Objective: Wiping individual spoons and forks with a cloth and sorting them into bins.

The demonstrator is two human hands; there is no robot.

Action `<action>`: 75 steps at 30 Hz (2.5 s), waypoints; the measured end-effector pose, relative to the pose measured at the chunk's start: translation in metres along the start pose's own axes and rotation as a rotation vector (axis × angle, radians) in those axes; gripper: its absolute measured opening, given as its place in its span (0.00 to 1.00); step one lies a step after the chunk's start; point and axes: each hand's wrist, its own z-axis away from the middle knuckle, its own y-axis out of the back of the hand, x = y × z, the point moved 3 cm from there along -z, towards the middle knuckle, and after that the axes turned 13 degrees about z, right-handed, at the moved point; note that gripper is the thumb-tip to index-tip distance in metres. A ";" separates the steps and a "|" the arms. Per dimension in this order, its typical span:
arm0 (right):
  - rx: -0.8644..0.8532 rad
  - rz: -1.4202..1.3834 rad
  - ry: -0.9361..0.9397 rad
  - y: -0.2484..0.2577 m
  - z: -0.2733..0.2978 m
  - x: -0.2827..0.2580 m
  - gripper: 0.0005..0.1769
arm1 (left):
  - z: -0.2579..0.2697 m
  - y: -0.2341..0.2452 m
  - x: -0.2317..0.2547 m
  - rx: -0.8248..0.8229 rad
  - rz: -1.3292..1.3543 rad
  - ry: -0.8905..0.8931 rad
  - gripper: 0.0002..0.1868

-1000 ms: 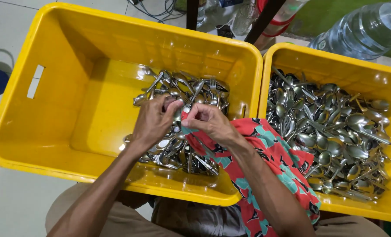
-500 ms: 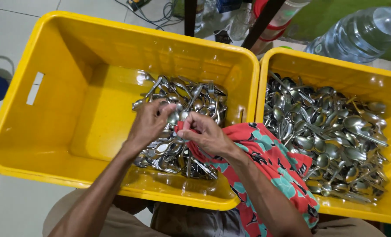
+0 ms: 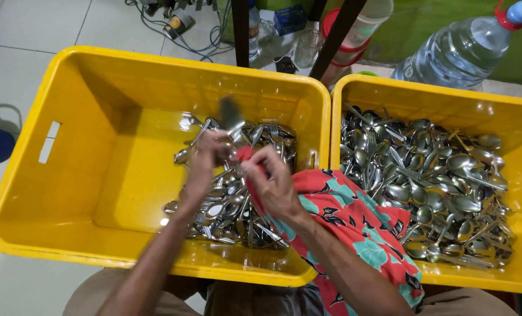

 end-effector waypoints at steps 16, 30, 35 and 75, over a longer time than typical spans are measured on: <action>0.049 0.064 0.001 -0.004 -0.030 0.013 0.04 | 0.030 -0.026 -0.004 -0.055 -0.019 0.122 0.41; 0.039 0.178 0.053 0.013 -0.027 -0.016 0.11 | 0.005 0.034 -0.003 0.170 0.214 0.041 0.17; 0.150 0.559 0.362 0.018 -0.041 -0.016 0.08 | 0.009 0.013 -0.029 -0.041 0.067 0.106 0.17; 0.149 0.943 0.781 -0.010 -0.024 0.029 0.11 | 0.039 0.004 -0.034 -0.047 -0.167 -0.049 0.12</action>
